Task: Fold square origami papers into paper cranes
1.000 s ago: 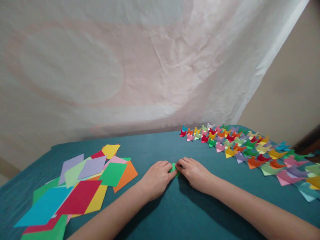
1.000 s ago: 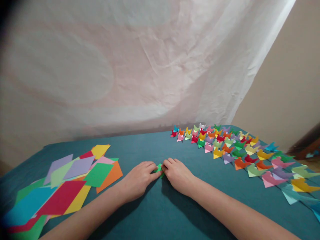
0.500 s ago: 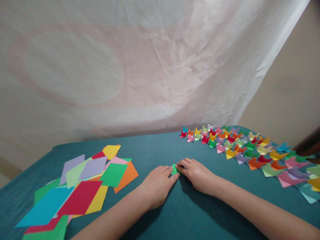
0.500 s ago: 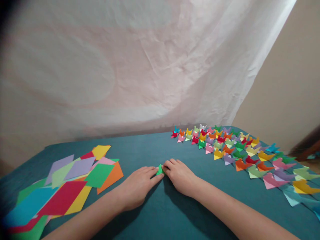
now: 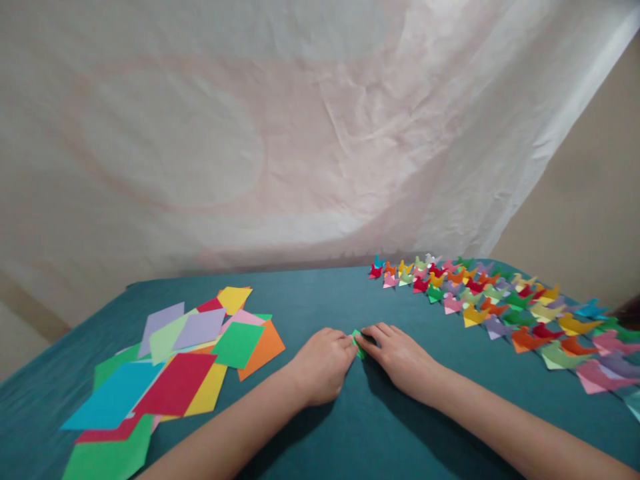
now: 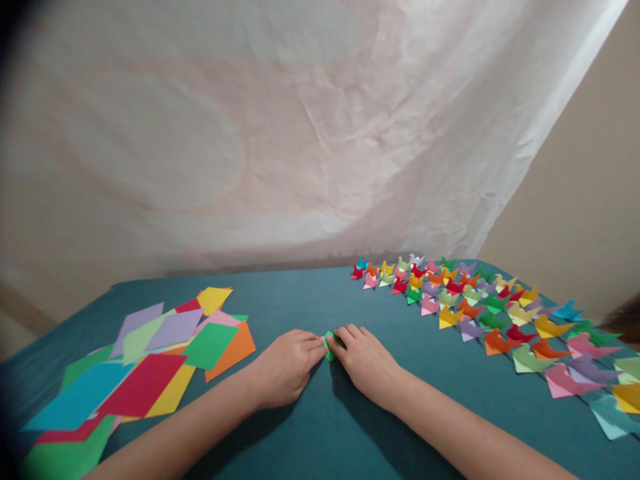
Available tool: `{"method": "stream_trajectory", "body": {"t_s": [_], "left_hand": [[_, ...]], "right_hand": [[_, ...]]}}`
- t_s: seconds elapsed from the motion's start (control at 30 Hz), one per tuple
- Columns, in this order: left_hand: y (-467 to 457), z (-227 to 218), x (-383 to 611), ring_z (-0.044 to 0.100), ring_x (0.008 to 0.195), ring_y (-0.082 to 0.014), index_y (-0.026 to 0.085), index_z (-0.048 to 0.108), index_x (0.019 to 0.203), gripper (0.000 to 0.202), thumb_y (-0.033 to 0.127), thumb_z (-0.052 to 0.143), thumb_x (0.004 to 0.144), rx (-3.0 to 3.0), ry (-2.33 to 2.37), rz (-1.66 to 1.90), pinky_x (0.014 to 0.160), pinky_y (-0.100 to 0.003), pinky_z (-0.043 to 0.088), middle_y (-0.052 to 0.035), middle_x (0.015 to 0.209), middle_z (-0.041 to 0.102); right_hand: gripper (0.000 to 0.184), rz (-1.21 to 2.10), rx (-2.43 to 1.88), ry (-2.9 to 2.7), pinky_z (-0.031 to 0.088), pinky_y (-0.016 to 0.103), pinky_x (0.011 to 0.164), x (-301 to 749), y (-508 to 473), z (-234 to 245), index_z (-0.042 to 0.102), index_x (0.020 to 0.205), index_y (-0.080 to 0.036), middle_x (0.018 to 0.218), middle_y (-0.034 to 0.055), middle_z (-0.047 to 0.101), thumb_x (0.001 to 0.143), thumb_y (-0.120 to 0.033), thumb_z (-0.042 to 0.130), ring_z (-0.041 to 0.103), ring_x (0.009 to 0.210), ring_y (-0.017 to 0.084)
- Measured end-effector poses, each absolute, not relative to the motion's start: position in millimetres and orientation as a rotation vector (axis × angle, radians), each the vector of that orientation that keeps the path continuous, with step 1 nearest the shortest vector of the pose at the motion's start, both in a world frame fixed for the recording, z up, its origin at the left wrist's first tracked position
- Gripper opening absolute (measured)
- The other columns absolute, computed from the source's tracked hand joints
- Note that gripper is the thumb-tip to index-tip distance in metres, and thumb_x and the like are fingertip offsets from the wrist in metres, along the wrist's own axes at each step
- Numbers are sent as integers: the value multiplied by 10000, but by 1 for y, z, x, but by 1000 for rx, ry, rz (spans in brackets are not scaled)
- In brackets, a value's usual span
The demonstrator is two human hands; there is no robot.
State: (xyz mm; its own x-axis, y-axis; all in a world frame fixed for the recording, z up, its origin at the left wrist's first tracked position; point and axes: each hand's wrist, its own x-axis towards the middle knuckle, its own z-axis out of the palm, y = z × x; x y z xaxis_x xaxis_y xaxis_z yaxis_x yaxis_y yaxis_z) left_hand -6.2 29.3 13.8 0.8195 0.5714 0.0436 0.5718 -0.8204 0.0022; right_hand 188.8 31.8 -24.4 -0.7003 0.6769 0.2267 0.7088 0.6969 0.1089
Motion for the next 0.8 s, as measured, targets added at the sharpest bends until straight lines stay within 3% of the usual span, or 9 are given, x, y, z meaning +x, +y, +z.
{"method": "stream_trajectory", "body": {"t_s": [0.13, 0.3, 0.4, 0.6, 0.7, 0.8], "left_hand": [[37, 15, -12, 594, 953, -219, 158, 606, 971, 266, 89, 476, 750, -3057, -968, -149, 880, -320, 444, -80, 972, 666], [41, 11, -25, 559, 1060, -188, 219, 545, 1172, 411, 76, 443, 801, -3164, -991, -247, 946, -318, 404, -46, 1107, 641], [33, 6, -46, 455, 1205, -204, 226, 470, 1275, 397, 199, 433, 880, -3116, -1094, -277, 1034, -359, 330, -55, 1310, 516], [3, 1, -132, 313, 1315, -249, 247, 402, 1337, 506, 478, 425, 888, -2836, -1535, -299, 1068, -413, 284, -72, 1435, 353], [-5, -1, -197, 293, 1318, -280, 186, 376, 1348, 628, 553, 435, 843, -2536, -1798, -380, 1076, -431, 252, -118, 1430, 347], [-8, -1, -270, 377, 1254, -341, 105, 431, 1276, 745, 635, 452, 752, -2148, -2200, -348, 1051, -451, 269, -188, 1352, 430]], "right_hand": [[326, -169, -1136, -2629, 436, 334, 766, 189, 37, -33, 607, 1123, -198, 1028, 96, 588, 844, -75, 493, 507, 919, 224], [343, -49, -1090, -2488, 422, 310, 763, 190, 42, -39, 652, 1076, -248, 961, 68, 604, 854, -64, 466, 508, 875, 190], [374, -1, -1083, -2447, 421, 309, 786, 191, 42, -41, 670, 1038, -234, 958, 67, 604, 816, -22, 456, 507, 886, 186], [396, 71, -1080, -2404, 425, 322, 800, 192, 44, -45, 678, 1030, -224, 968, 70, 600, 786, -13, 449, 500, 895, 195], [404, 87, -1072, -2384, 425, 324, 802, 192, 44, -46, 681, 1024, -221, 959, 68, 598, 782, -8, 438, 500, 891, 193], [407, 98, -1066, -2375, 426, 326, 803, 191, 43, -45, 684, 1014, -223, 952, 63, 597, 771, -3, 442, 501, 891, 191]]}}
